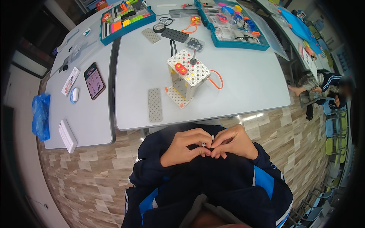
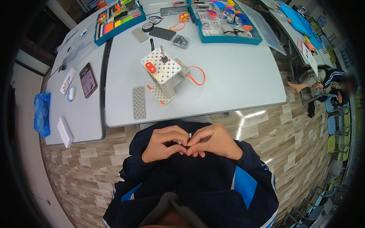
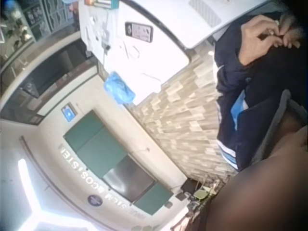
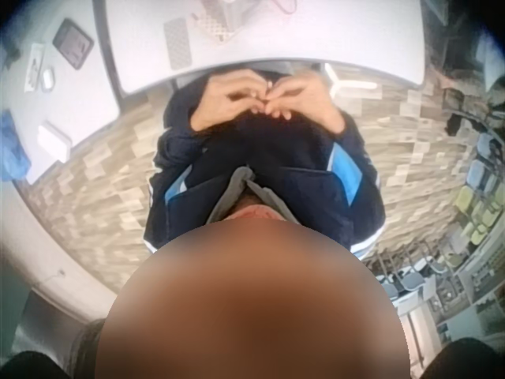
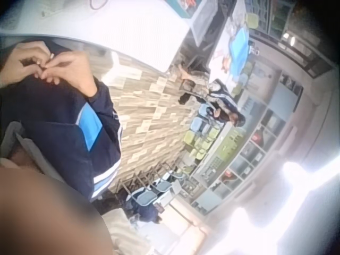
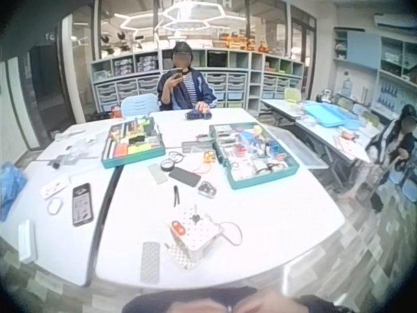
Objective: The person assembles a small electronics project using a perforated board, wires, and a motor. They connect wires to the board, use pliers to strip wire ends, and attach components to build a structure.
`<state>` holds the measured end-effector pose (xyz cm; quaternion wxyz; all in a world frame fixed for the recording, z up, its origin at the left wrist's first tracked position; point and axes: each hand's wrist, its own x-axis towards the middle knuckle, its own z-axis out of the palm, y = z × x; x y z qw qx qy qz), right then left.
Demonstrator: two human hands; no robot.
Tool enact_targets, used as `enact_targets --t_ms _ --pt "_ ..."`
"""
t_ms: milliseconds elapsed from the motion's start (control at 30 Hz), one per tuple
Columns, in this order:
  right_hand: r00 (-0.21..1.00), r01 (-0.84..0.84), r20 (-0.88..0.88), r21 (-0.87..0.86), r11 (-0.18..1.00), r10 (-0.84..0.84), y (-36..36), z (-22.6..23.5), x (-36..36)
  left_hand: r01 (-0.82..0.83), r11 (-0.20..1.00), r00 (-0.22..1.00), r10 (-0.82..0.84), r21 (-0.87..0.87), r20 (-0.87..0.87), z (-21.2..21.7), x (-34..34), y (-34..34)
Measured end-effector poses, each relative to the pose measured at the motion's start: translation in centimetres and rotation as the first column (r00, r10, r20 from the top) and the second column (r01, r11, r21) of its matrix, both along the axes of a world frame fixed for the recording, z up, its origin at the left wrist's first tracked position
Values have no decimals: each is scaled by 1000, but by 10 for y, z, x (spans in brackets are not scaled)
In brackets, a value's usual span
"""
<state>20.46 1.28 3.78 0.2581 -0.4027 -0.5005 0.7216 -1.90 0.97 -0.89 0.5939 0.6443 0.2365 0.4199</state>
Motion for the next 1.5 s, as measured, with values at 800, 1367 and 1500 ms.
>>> enact_targets --t_ms 800,1367,1500 --pt "856 506 -289 299 809 -429 -11 11 -23 -244 927 969 242 284 42 20 6 4" --pt "712 -434 431 891 136 -555 259 -17 -3 -350 928 933 357 125 -44 -5 38 47" --pt "636 -516 544 827 223 -547 282 -37 -20 -449 863 850 492 231 -187 -9 37 62"
